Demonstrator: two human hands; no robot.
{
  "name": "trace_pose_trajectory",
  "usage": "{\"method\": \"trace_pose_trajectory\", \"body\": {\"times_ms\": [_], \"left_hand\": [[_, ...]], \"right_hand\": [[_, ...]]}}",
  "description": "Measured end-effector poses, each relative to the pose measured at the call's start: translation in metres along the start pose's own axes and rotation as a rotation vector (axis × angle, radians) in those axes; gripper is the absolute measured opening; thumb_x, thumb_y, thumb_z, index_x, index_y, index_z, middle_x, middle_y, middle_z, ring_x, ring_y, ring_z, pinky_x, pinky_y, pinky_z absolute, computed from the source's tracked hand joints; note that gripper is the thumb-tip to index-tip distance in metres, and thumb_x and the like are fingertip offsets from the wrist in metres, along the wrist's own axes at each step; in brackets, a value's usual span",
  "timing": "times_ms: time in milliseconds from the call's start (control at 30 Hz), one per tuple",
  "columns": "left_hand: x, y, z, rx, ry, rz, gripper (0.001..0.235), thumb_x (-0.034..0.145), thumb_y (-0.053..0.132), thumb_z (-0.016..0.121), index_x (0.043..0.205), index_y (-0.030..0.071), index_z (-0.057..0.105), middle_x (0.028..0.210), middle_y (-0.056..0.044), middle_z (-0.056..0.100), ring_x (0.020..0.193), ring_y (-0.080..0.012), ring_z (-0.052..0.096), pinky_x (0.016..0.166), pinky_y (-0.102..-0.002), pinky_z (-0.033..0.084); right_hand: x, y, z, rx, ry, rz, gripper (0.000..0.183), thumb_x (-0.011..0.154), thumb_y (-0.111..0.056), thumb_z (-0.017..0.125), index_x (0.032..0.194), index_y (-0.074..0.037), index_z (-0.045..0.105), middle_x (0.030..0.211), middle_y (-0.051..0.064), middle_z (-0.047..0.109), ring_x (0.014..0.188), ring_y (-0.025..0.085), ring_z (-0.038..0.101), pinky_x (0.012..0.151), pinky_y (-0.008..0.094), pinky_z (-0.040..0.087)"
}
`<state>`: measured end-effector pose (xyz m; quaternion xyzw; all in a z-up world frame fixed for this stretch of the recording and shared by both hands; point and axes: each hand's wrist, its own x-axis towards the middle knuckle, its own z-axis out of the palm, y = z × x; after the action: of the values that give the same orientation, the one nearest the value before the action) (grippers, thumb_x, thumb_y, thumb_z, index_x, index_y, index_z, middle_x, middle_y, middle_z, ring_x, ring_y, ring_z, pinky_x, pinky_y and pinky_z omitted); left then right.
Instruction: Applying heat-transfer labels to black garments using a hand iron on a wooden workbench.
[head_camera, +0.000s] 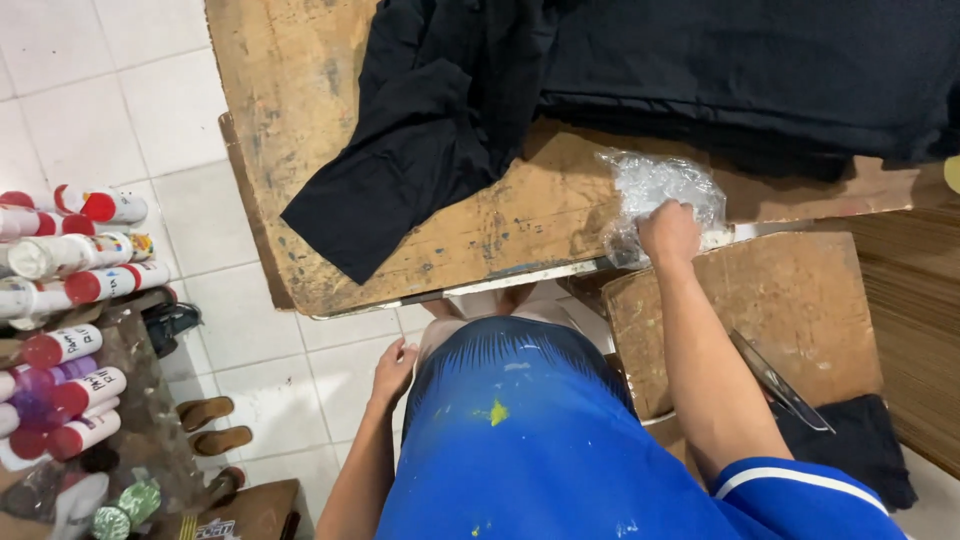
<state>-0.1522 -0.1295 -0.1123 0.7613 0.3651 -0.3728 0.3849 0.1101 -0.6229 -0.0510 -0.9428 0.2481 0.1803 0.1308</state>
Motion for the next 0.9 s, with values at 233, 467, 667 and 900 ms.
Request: {"method": "trace_pose_trajectory", "body": {"times_ms": [233,467,667,900], "left_hand": [[-0.028,-0.005,0.013,0.009,-0.038,-0.053,0.08,0.094,0.064,0.053,0.153,0.011,0.048,0.146,-0.022,0.058,0.139,-0.0386,0.05,0.116,-0.05,0.041],[0.016,-0.001,0.024,-0.052,-0.006,-0.017,0.073,0.095,0.055,0.055,0.156,0.017,0.046,0.15,-0.019,0.054,0.139,-0.0375,0.05,0.113,-0.05,0.045],[0.004,0.027,0.016,-0.008,0.025,0.006,0.065,0.097,0.046,0.048,0.154,0.016,0.047,0.148,-0.021,0.056,0.135,-0.0353,0.055,0.113,-0.048,0.046],[-0.005,0.025,0.013,-0.022,-0.005,0.059,0.066,0.095,0.045,0.053,0.153,0.014,0.048,0.146,-0.024,0.057,0.13,-0.0376,0.059,0.113,-0.048,0.046]], "right_hand": [[0.009,0.007,0.015,0.092,-0.009,0.04,0.025,0.087,-0.026,0.075,0.105,-0.01,0.071,0.103,0.02,0.073,0.105,0.051,0.068,0.087,0.06,0.055],[0.001,0.003,0.003,0.112,-0.02,-0.003,0.016,0.088,-0.021,0.068,0.098,-0.008,0.07,0.098,0.024,0.073,0.105,0.05,0.068,0.089,0.056,0.054],[-0.003,0.013,-0.009,0.191,0.0,-0.084,0.012,0.086,-0.02,0.068,0.091,-0.009,0.072,0.089,0.026,0.071,0.1,0.052,0.068,0.084,0.057,0.054],[-0.037,0.007,-0.068,0.631,-0.087,-0.064,0.024,0.083,-0.008,0.073,0.106,-0.003,0.07,0.076,0.013,0.069,0.047,0.015,0.056,0.044,0.029,0.044]]}}
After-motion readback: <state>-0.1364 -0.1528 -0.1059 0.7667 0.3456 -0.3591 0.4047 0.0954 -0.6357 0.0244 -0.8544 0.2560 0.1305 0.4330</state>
